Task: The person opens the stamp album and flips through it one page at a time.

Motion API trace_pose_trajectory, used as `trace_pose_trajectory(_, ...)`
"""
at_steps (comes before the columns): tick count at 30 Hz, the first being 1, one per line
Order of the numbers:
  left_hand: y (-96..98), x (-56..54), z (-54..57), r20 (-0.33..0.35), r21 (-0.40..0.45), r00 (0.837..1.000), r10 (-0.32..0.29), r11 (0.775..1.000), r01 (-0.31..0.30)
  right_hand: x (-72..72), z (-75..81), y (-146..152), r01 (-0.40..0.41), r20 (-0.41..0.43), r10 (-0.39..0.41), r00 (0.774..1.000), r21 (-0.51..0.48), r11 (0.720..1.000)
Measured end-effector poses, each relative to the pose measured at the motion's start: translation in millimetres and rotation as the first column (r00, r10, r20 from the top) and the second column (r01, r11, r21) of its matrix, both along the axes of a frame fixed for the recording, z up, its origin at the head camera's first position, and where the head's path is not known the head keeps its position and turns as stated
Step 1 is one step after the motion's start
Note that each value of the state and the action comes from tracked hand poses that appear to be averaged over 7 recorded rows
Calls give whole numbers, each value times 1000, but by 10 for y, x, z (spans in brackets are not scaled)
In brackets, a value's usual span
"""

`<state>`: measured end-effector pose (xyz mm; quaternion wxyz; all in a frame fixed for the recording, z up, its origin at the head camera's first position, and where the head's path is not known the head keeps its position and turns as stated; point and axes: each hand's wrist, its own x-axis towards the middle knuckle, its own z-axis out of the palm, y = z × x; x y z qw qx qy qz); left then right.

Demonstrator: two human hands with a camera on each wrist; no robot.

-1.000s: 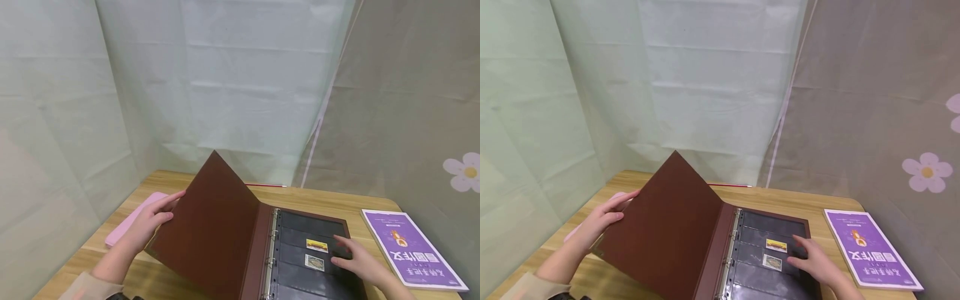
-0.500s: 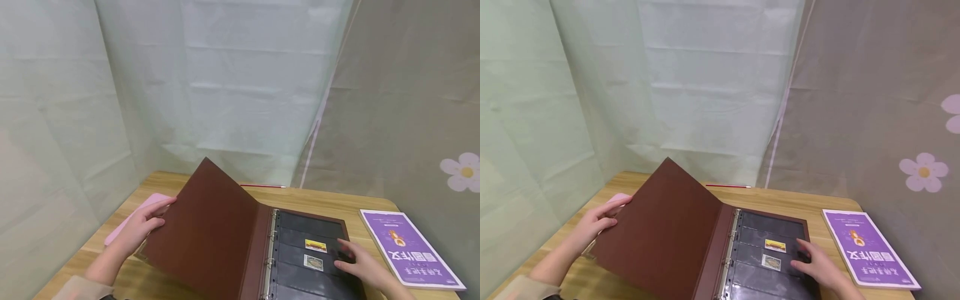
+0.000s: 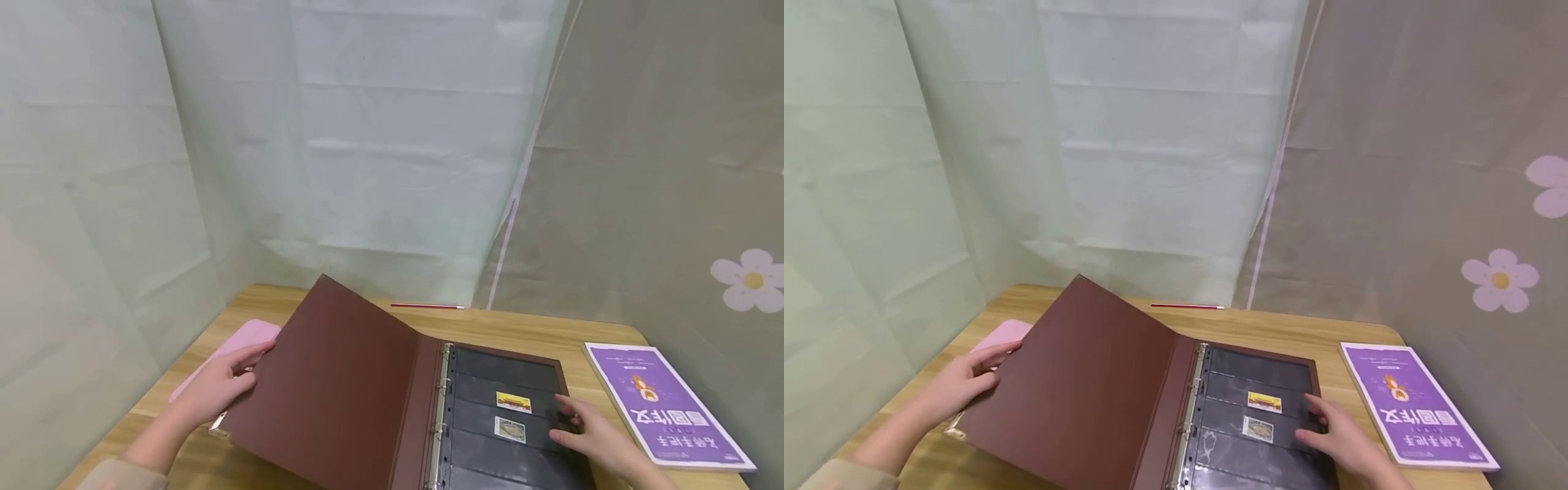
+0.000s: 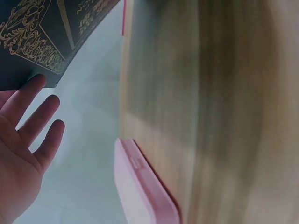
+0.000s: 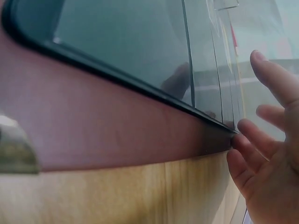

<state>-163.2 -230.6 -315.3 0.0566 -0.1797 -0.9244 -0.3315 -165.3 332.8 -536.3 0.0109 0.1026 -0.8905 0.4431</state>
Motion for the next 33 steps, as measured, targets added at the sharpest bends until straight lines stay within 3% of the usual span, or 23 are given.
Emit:
trace_pose_trajectory(7,-96,-27,-207,-70,-81,994,86,993,-92,-10,-31,5,-1,42,3,999,-46,999)
trace_pose_trajectory(16,-177,-14,-499,-90,-104,978,188,975,-197,-8,-63,16,34,60,-31,998,-51,998)
trace_pose_trajectory(29,-231,12,-573,-134,-257,970,202,939,-230,-69,-39,36,53,103,-47,994,-53,997)
trace_pose_trajectory(33,-248,4,-582,-134,-255,972,194,941,-223,-93,-27,38,52,125,-47,991,-39,998)
